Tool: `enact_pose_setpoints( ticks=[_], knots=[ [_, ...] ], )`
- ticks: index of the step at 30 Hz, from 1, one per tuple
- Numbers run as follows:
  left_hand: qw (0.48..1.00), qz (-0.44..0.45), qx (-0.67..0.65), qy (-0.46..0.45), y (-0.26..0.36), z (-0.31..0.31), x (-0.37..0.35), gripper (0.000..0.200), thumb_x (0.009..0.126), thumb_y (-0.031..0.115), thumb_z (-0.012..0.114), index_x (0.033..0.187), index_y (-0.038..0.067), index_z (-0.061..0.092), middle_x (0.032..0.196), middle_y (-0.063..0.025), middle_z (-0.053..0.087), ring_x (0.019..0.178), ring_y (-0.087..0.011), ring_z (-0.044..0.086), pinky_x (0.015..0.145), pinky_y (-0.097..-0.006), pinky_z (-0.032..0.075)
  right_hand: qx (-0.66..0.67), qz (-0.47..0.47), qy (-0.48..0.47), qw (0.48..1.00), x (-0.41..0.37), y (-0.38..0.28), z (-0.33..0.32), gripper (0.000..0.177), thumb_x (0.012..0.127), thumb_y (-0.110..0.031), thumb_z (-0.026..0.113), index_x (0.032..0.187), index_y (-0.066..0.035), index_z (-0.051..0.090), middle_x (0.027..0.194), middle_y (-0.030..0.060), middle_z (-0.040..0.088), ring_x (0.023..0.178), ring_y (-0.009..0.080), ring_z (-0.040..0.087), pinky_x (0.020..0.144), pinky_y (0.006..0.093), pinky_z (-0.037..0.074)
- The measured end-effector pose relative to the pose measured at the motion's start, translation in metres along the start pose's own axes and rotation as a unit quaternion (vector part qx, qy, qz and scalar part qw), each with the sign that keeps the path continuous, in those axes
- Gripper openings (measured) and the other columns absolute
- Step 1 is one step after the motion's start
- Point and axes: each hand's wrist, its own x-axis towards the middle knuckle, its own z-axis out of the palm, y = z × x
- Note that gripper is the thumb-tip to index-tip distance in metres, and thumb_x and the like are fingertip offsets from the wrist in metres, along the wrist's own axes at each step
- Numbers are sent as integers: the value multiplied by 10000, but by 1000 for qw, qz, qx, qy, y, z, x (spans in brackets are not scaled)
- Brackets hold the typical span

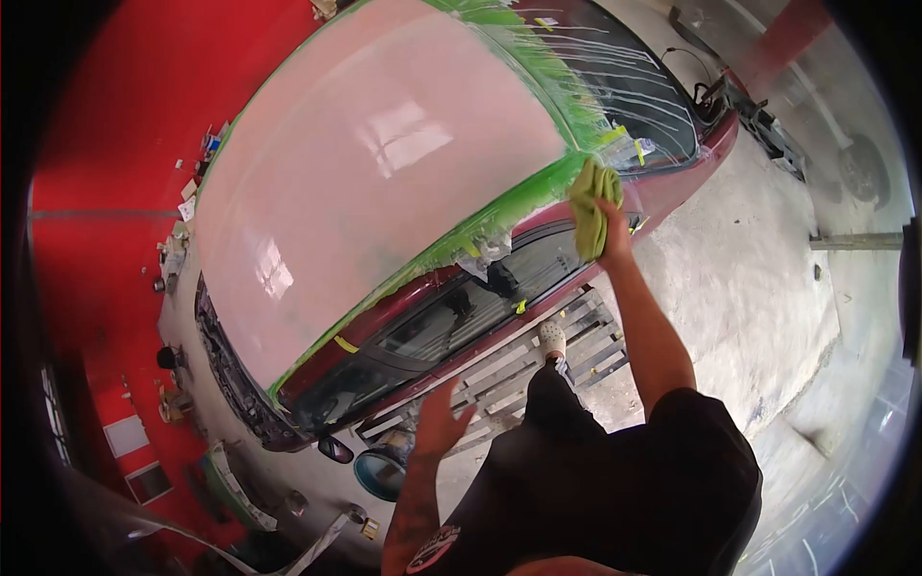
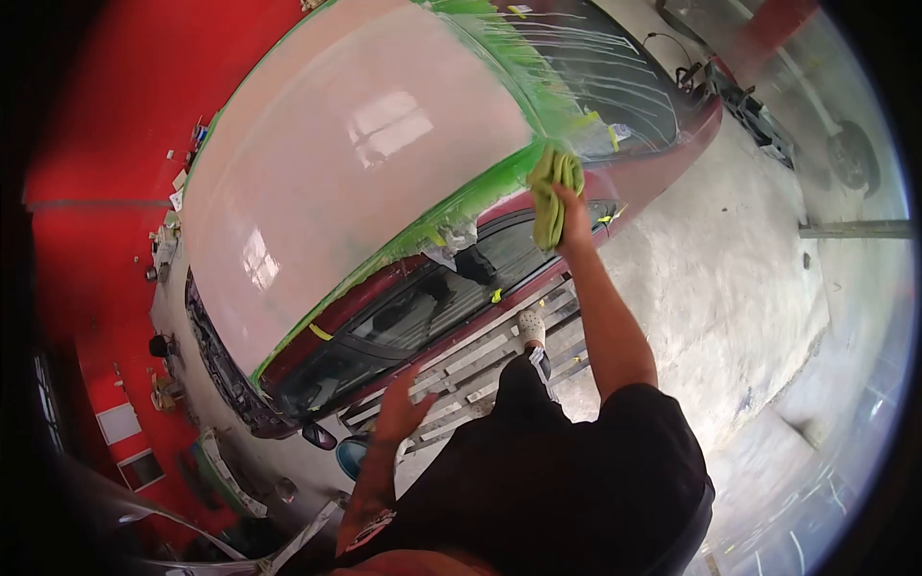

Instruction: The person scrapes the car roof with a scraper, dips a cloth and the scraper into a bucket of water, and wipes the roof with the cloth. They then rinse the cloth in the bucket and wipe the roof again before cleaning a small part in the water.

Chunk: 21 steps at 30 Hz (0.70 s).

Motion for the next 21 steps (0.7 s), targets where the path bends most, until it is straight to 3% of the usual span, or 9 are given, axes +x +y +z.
enact_pose_setpoints(
  ticks=[2,4,8,15,17,18,19,20,21],
  knots=[
    [993,-54,-51,86,-63,13,-10,636,811,258,707,1342,48,426,1219,-202,565,1171,-334,525,976,-390,410,-49,-61,-23,997,31,-43,36,463,847,-191,602,1261,-62,440,1056,115,598,888,241,619,747,376,525],
    [958,-216,-166,89,-71,2,-31,623,818,243,707,1333,39,421,1213,-202,570,1146,-306,551,945,-379,435,-262,-159,-64,950,75,-54,56,654,827,-293,645,1368,-72,353,1132,171,586,1013,290,595,848,388,486],
    [927,-312,-178,103,-159,46,-120,582,833,221,690,1308,25,419,1175,-210,585,1109,-286,578,905,-363,463,-682,-315,53,658,150,-24,64,928,800,-584,590,1485,-136,153,1405,278,342,1274,436,376,995,500,369],
    [824,-530,-171,100,-122,152,-328,508,804,295,694,1193,6,539,1011,-206,652,930,-289,643,817,-362,499,-728,-408,63,548,202,61,61,664,866,-376,552,1453,-202,296,1403,268,357,1270,420,383,1007,527,339],
    [806,-553,-182,107,-148,281,-462,513,793,328,696,1167,3,562,984,-205,660,923,-291,646,813,-367,501,-720,-427,20,547,192,63,69,633,860,-294,570,1438,-188,334,1376,281,388,1248,434,399,1013,501,341],
    [634,-689,-350,3,-149,285,-429,536,782,364,693,1156,-1,574,959,-206,665,919,-298,649,810,-378,503,-719,-434,2,543,186,64,76,623,860,-273,571,1431,-168,345,1365,290,396,1236,439,408,1011,501,343],
    [588,-676,-443,39,-137,303,-444,512,781,367,702,1121,0,588,964,-201,666,906,-284,655,791,-371,508,-722,-435,-23,538,180,68,83,618,869,-247,559,1437,-159,332,1390,265,381,1257,436,387,1031,495,323],
    [574,-678,-457,50,-117,316,-466,512,781,367,702,1121,0,588,964,-201,666,906,-284,655,791,-371,508,-717,-441,-43,539,173,76,93,618,869,-247,559,1437,-159,332,1390,265,381,1257,436,387,1031,495,323],
    [688,-637,-347,30,-106,330,-481,507,779,378,706,1103,5,592,959,-196,668,898,-279,657,780,-372,510,-728,-437,-67,524,162,83,104,618,871,-232,551,1441,-156,325,1410,248,362,1277,428,365,1043,496,306]
  ],
)
